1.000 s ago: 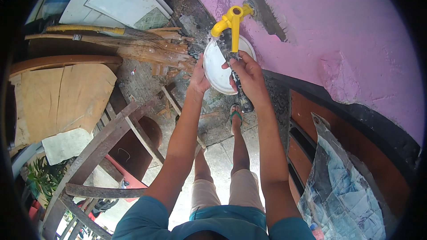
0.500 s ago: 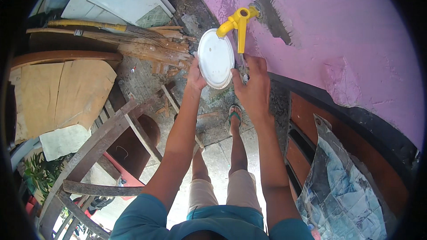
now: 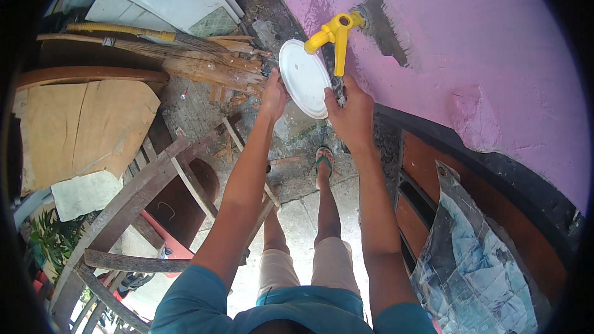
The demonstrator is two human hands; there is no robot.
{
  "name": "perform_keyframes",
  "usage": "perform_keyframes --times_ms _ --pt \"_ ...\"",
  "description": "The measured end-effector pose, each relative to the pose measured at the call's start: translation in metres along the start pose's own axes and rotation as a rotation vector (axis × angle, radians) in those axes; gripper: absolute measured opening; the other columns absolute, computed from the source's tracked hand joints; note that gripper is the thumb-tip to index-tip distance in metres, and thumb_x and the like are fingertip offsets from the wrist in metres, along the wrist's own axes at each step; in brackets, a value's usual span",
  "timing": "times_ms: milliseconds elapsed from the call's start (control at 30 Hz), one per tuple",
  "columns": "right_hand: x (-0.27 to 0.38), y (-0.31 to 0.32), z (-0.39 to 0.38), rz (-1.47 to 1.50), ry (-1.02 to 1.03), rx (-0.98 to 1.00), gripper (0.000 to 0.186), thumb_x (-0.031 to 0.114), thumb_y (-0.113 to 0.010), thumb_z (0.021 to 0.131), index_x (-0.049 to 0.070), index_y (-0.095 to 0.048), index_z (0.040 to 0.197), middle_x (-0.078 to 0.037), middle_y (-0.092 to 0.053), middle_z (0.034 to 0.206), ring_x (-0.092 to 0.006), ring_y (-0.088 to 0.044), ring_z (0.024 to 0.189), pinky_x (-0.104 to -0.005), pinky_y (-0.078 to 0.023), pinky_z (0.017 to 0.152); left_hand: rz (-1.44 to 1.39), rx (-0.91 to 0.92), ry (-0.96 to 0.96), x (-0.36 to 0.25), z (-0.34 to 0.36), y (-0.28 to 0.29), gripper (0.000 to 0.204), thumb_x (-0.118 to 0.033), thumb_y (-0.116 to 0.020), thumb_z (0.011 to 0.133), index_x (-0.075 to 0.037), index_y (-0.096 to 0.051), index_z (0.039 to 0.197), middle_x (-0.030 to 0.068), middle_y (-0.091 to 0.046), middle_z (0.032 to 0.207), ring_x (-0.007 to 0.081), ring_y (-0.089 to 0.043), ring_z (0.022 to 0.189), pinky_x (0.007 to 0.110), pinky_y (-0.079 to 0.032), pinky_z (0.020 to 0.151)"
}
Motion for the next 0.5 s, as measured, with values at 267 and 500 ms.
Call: perform_keyframes --times_ms 267,500 --pt "0.012 0.009 -0.005 -0.020 0.085 -0.063 0.024 0.008 -0.064 0.079 -0.002 -0.058 0.100 -0.018 -0.059 0.068 -0.0307 -0.055 0.056 -0.0378 -0.044 0.056 0.284 -0.124 -0.389 -0.044 0.000 0.000 0.026 -0.031 -0.061 0.091 -0.006 -0.065 0.097 -0.0048 -0.062 0.084 0.0035 -0.054 0.076 0.020 -0.042 0.067" --pt "0.022 0.030 -0.011 -0.061 0.087 -0.090 0.025 0.004 -0.063 0.080 -0.004 -0.056 0.102 -0.018 -0.060 0.075 -0.0236 -0.055 0.065 -0.0339 -0.046 0.062 0.902 -0.176 -0.454 -0.069 -0.014 -0.039 0.022 -0.024 -0.058 0.092 -0.003 -0.065 0.090 0.0023 -0.061 0.070 0.0120 -0.056 0.066 0.028 -0.045 0.062"
Point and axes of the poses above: each hand's wrist, its own z-axis towards the middle knuckle, its own y-axis out of the back of the hand, x = y × z, the point moved 8 cm from there along z, towards the middle knuckle
